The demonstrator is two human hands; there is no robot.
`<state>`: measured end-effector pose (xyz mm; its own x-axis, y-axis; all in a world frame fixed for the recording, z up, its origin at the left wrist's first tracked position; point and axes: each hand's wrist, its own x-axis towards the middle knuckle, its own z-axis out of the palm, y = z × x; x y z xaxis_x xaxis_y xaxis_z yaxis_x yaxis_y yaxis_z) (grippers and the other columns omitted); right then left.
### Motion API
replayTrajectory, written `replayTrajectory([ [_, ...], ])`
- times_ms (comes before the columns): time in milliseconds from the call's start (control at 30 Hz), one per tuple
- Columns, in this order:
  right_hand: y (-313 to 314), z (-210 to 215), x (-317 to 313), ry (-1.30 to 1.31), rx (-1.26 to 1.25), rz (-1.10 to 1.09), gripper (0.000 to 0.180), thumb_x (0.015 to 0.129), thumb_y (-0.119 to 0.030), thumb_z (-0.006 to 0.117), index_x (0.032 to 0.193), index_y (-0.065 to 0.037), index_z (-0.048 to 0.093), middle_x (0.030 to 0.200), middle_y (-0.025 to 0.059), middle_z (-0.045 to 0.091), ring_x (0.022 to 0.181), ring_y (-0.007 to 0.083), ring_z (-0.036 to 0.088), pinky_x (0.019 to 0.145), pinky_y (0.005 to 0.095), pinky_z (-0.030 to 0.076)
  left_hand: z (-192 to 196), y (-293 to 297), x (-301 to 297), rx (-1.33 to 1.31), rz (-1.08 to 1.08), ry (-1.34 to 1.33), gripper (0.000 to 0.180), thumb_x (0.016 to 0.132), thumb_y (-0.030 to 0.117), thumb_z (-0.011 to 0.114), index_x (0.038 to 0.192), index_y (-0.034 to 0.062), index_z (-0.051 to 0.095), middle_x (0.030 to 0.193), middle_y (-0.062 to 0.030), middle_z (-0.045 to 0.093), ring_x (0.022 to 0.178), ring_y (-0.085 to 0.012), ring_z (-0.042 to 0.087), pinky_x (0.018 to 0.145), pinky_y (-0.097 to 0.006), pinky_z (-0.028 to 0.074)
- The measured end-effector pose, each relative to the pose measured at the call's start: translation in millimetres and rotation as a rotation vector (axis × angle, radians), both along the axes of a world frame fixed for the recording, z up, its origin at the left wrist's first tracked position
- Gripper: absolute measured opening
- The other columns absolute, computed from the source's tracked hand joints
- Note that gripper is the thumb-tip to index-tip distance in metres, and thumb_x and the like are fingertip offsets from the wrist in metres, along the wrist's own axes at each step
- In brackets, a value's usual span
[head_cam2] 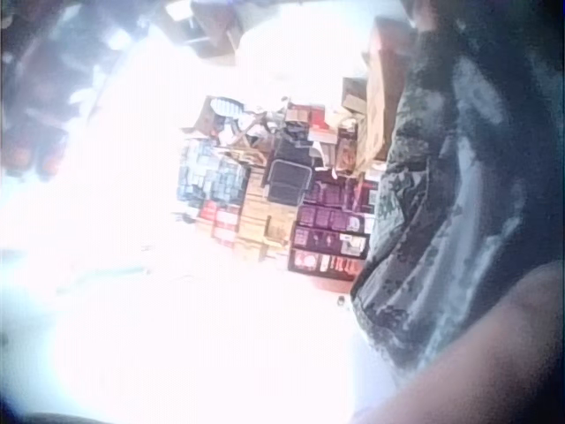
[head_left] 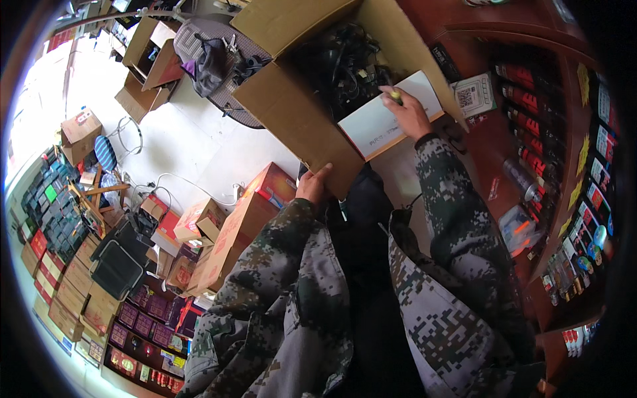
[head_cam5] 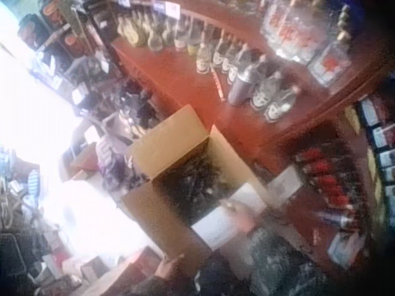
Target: The person uses a screwdriver to adjust a black electronic device inside a cardboard box, then places the device back and moves around the cluttered room. They handle a red box and other items on the floor and a workbench, but the final state of the device is not shown.
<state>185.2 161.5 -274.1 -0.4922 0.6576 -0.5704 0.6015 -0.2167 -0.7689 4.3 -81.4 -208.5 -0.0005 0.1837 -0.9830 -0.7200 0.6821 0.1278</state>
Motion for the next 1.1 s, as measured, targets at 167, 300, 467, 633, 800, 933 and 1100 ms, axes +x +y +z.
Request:
replayTrajectory([
  [167,-13.6,-19.4,-76.0,0.064,-0.646,0.171,0.046,0.097,-0.030,0.059,0.141,-0.016,0.054,0.119,0.0108,0.067,0.100,0.0185,0.069,0.078,0.0338,0.054,-5.5,-5.6,-1.0,0.064,0.070,0.008,0.049,0.094,0.029,0.066,0.127,-0.0067,0.057,0.121,-0.0148,0.067,0.108,-0.0252,0.066,0.093,-0.034,0.052],
  [300,-31.8,-60.6,-103.6,-0.190,-0.279,0.501,0.060,0.086,-0.027,0.060,0.141,-0.006,0.050,0.125,0.0259,0.062,0.112,0.0350,0.063,0.093,0.0419,0.049,-12.6,-8.8,0.4,0.105,0.060,0.011,0.047,0.095,0.026,0.065,0.128,-0.0072,0.057,0.123,-0.0148,0.066,0.110,-0.0254,0.065,0.097,-0.035,0.050],
  [467,-36.3,-113.4,-116.7,-0.359,-0.071,0.521,0.065,0.093,-0.028,0.059,0.149,-0.004,0.038,0.129,0.0279,0.059,0.123,0.0389,0.055,0.101,0.0460,0.044,-21.0,-15.4,0.8,0.100,0.038,-0.014,0.045,0.096,0.025,0.064,0.127,-0.0063,0.058,0.122,-0.0135,0.067,0.107,-0.0240,0.065,0.096,-0.035,0.050],
  [633,-23.1,-115.0,-110.5,-0.523,-0.047,0.355,0.072,0.093,-0.033,0.058,0.152,-0.001,0.031,0.134,0.0317,0.053,0.126,0.0432,0.051,0.104,0.0461,0.042,-19.0,-18.8,-3.9,0.137,0.143,-0.070,0.039,0.098,0.026,0.062,0.125,-0.0019,0.060,0.119,-0.0099,0.067,0.103,-0.0224,0.065,0.092,-0.034,0.050],
  [800,11.2,-120.1,-83.4,-0.663,0.085,0.303,0.067,0.093,-0.031,0.057,0.149,-0.001,0.035,0.138,0.0316,0.051,0.129,0.0429,0.049,0.108,0.0447,0.039,-16.5,-22.2,-13.3,0.116,0.036,-0.049,0.037,0.100,0.025,0.059,0.127,-0.0009,0.059,0.118,-0.0085,0.067,0.105,-0.0197,0.063,0.092,-0.032,0.049],
  [933,13.6,-127.6,-87.4,-0.546,0.044,0.388,0.060,0.095,-0.029,0.056,0.145,-0.001,0.042,0.138,0.0301,0.051,0.129,0.0425,0.049,0.109,0.0438,0.039,-20.4,-24.4,-8.9,0.211,0.014,0.004,0.038,0.100,0.024,0.059,0.127,-0.0033,0.059,0.119,-0.0092,0.067,0.107,-0.0185,0.062,0.095,-0.031,0.047],
  [1100,5.7,-74.7,-86.3,-0.290,-0.040,0.326,0.044,0.096,-0.025,0.057,0.134,-0.003,0.056,0.126,0.0238,0.063,0.119,0.0359,0.058,0.101,0.0387,0.045,-16.4,-18.9,-7.9,0.244,-0.024,-0.036,0.037,0.100,0.023,0.059,0.127,-0.0029,0.059,0.118,-0.0104,0.067,0.105,-0.0183,0.062,0.094,-0.031,0.048],
])
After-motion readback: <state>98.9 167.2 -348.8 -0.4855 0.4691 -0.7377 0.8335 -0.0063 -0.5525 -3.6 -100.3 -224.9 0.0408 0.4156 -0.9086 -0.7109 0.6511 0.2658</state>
